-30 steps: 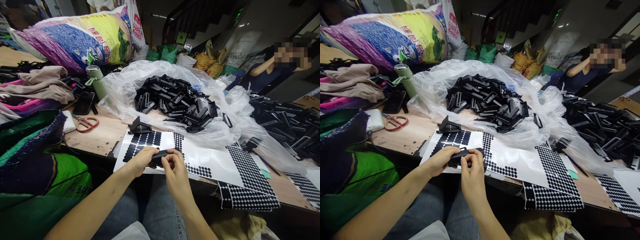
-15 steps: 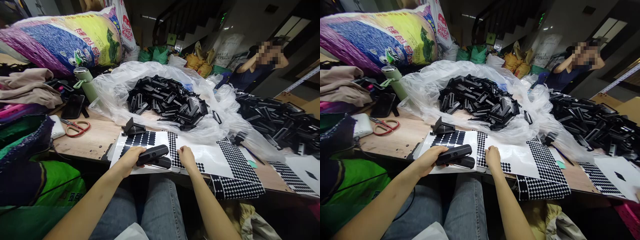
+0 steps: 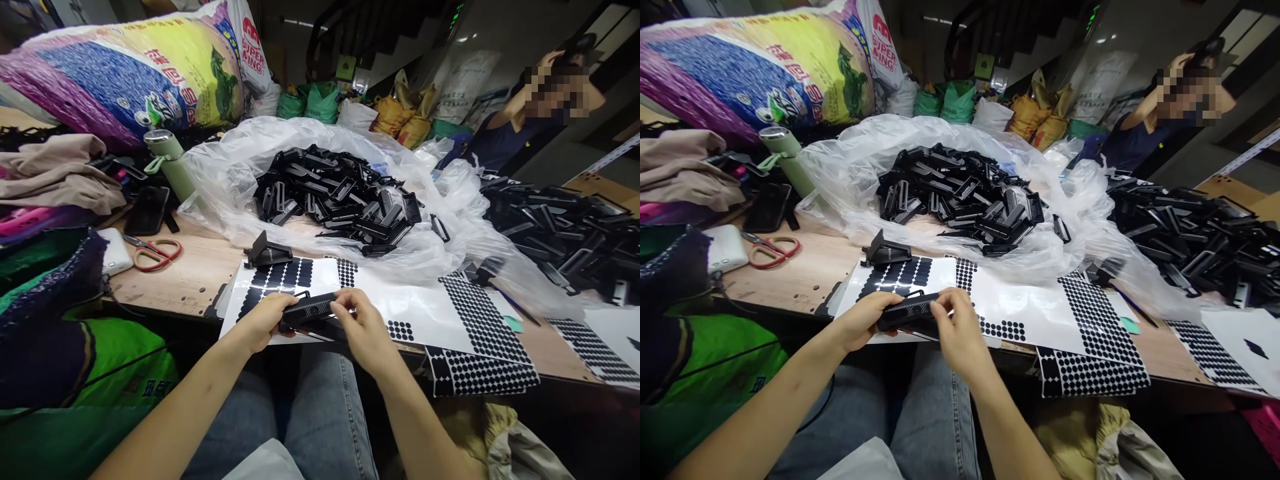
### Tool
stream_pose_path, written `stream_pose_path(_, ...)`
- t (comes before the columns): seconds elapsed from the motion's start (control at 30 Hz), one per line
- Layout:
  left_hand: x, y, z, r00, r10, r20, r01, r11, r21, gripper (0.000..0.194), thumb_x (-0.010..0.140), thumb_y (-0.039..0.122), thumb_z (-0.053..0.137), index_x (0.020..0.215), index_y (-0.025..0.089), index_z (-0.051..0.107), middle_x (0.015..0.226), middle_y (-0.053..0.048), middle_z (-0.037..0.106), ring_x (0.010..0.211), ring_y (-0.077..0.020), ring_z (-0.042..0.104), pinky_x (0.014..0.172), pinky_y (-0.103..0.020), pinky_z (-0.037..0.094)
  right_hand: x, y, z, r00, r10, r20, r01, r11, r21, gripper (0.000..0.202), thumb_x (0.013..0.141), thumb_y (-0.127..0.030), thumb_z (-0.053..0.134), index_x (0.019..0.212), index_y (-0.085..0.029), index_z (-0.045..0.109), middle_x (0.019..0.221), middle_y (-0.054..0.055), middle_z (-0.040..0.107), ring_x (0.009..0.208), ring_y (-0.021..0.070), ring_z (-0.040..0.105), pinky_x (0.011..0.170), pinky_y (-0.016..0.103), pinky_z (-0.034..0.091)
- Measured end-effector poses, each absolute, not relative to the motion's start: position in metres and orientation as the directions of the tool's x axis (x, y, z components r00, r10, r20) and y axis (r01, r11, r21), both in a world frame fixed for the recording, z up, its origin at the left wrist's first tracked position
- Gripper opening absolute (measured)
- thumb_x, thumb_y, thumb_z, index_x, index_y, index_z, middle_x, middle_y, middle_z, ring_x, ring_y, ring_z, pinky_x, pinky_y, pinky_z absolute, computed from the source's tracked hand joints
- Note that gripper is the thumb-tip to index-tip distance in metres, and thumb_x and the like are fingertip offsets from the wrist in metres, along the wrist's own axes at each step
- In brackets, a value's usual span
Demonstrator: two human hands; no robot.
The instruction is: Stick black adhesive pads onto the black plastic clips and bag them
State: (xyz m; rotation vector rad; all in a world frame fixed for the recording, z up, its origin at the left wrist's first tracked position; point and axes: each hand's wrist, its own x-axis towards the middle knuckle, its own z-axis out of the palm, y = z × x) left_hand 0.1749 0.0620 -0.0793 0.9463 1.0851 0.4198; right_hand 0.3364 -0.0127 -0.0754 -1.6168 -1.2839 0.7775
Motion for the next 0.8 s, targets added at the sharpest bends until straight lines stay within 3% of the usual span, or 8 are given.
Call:
stream_pose_path(0.43, 0.175, 0.053, -0.074, 0.408, 0.757, -0.511, 0.127, 0.507, 0.853, 0.017, 0.068, 0.028, 0.051, 0.061, 0.014, 0.059, 0.057, -0.003, 0.062, 0.053, -0.0156, 0.061, 0.043, -0.021, 0.041, 0.305, -0.014, -0.072, 0.275, 0.959, 0.069, 0.451, -0.065, -0.89, 0.016, 0.08, -0.03, 0.048, 0.067, -0.021, 0.05, 0.099, 0.006, 0.049, 0.091, 0.0191, 0.049, 0.082, 0.035, 0.038)
stream_pose_path(0.57, 0.171, 0.053, -0.073, 0.417, 0.773, -0.477, 0.114, 0.476, 0.872, 0.022, 0.069, 0.033, 0.05, 0.064, 0.013, 0.059, 0.058, -0.004, 0.062, 0.053, -0.0158, 0.06, 0.044, -0.022, 0.039, 0.308, -0.008, -0.074, 0.319, 0.932, 0.171, 0.522, -0.023, -0.852, 0.011, 0.079, -0.029, 0.05, 0.073, -0.02, 0.051, 0.097, 0.006, 0.049, 0.091, 0.0194, 0.048, 0.082, 0.036, 0.039)
stream_pose_path(0.67, 0.157, 0.057, -0.068, 0.361, 0.872, -0.329, 0.036, 0.34, 0.94, 0.027, 0.073, 0.038, 0.049, 0.066, 0.014, 0.057, 0.059, -0.003, 0.061, 0.056, -0.015, 0.057, 0.047, -0.022, 0.04, 0.313, 0.005, -0.08, 0.39, 0.867, 0.309, 0.601, 0.014, -0.799, 0.011, 0.08, -0.027, 0.048, 0.088, -0.02, 0.05, 0.099, 0.007, 0.05, 0.091, 0.019, 0.048, 0.081, 0.035, 0.04)
stream_pose_path(0.73, 0.141, 0.059, -0.06, 0.234, 0.952, -0.198, -0.008, 0.206, 0.979, 0.026, 0.074, 0.039, 0.05, 0.066, 0.015, 0.056, 0.06, -0.001, 0.059, 0.058, -0.0141, 0.055, 0.05, -0.022, 0.041, 0.311, 0.014, -0.09, 0.219, 0.911, 0.348, 0.681, 0.113, -0.724, 0.015, 0.079, -0.021, 0.047, 0.094, -0.02, 0.051, 0.1, 0.008, 0.054, 0.094, 0.0194, 0.049, 0.082, 0.035, 0.04)
stream_pose_path(0.8, 0.121, 0.056, -0.047, 0.083, 0.994, -0.066, 0.005, 0.066, 0.998, 0.025, 0.075, 0.039, 0.051, 0.069, 0.016, 0.056, 0.063, 0.0, 0.059, 0.062, -0.0144, 0.055, 0.055, -0.023, 0.042, 0.304, 0.021, -0.106, -0.105, 0.948, 0.302, 0.737, 0.278, -0.616, 0.024, 0.074, -0.012, 0.049, 0.096, -0.021, 0.054, 0.105, 0.007, 0.057, 0.099, 0.0206, 0.05, 0.084, 0.036, 0.039)
